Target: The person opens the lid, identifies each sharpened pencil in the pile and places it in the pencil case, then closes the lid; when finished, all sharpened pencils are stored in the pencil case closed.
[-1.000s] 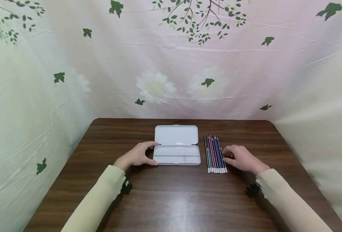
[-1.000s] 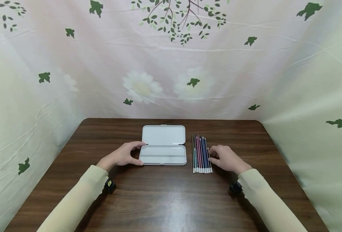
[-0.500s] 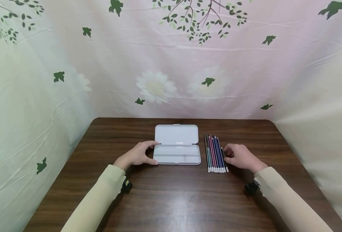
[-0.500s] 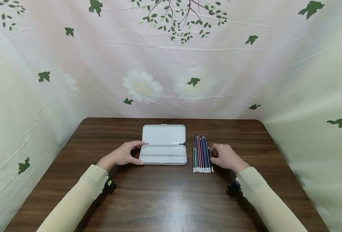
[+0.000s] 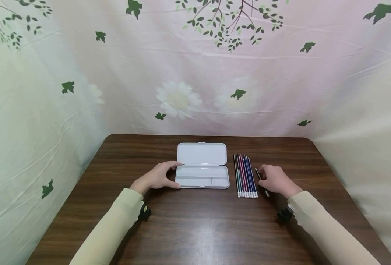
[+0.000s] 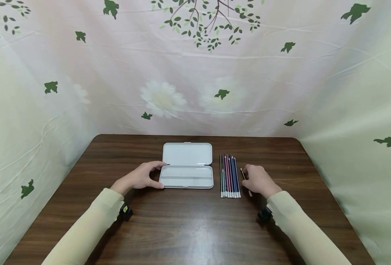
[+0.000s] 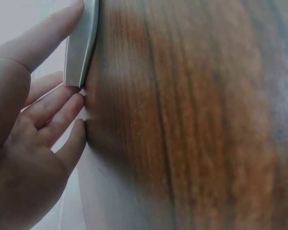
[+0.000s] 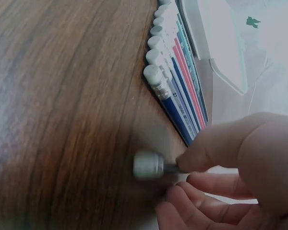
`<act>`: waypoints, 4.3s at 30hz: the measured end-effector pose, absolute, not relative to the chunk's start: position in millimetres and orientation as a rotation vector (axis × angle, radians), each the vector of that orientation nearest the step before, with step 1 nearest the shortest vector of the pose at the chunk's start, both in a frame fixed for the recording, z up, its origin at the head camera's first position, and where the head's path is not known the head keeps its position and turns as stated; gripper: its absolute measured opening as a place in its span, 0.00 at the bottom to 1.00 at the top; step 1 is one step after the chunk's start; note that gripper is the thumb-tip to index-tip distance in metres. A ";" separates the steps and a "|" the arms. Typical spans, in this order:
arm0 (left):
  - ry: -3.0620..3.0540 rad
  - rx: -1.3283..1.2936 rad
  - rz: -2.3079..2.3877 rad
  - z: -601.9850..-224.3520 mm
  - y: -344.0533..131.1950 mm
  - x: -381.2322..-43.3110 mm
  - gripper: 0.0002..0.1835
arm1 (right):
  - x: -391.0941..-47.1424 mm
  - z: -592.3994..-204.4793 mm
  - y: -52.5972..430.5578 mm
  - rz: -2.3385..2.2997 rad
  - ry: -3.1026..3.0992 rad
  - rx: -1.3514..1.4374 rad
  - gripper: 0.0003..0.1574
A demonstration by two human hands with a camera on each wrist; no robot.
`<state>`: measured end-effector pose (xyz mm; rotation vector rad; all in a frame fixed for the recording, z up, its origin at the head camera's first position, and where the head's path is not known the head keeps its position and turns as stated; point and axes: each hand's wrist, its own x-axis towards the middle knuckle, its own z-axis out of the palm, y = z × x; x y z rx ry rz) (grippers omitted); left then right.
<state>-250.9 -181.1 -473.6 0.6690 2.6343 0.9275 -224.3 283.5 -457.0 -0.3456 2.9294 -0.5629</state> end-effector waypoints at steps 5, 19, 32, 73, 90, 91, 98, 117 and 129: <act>2.638 0.670 0.923 -472.3 -181.5 -250.4 0.48 | -223.3 -456.6 287.6 -0.555 2.903 -0.307 0.22; 2.633 0.669 0.920 -474.5 -181.6 -251.8 0.47 | -222.5 -452.3 299.5 -0.591 2.887 -0.263 0.16; 2.631 0.660 0.921 -474.6 -181.4 -251.4 0.47 | -225.2 -444.2 280.4 -0.695 2.975 -0.532 0.14; 2.637 0.629 0.920 -477.6 -181.2 -254.2 0.47 | -223.0 -449.9 121.3 -0.772 2.794 -1.256 0.14; 2.633 0.658 0.931 -480.5 -182.1 -256.5 0.47 | -220.3 -464.2 92.6 -0.825 2.769 -1.294 0.11; 2.634 0.656 0.928 -480.8 -182.0 -256.4 0.47 | -219.7 -463.3 94.2 -0.830 2.773 -1.285 0.11; 2.636 0.637 0.914 -481.5 -181.6 -255.5 0.47 | -216.7 -454.2 128.6 -0.905 2.876 -1.249 0.11; 2.632 0.655 0.908 -477.4 -180.7 -253.5 0.48 | -216.6 -464.1 265.2 -0.795 3.041 -0.583 0.14; 2.627 0.651 0.913 -476.4 -181.7 -254.1 0.47 | -218.5 -470.3 275.0 -0.798 3.030 -0.570 0.14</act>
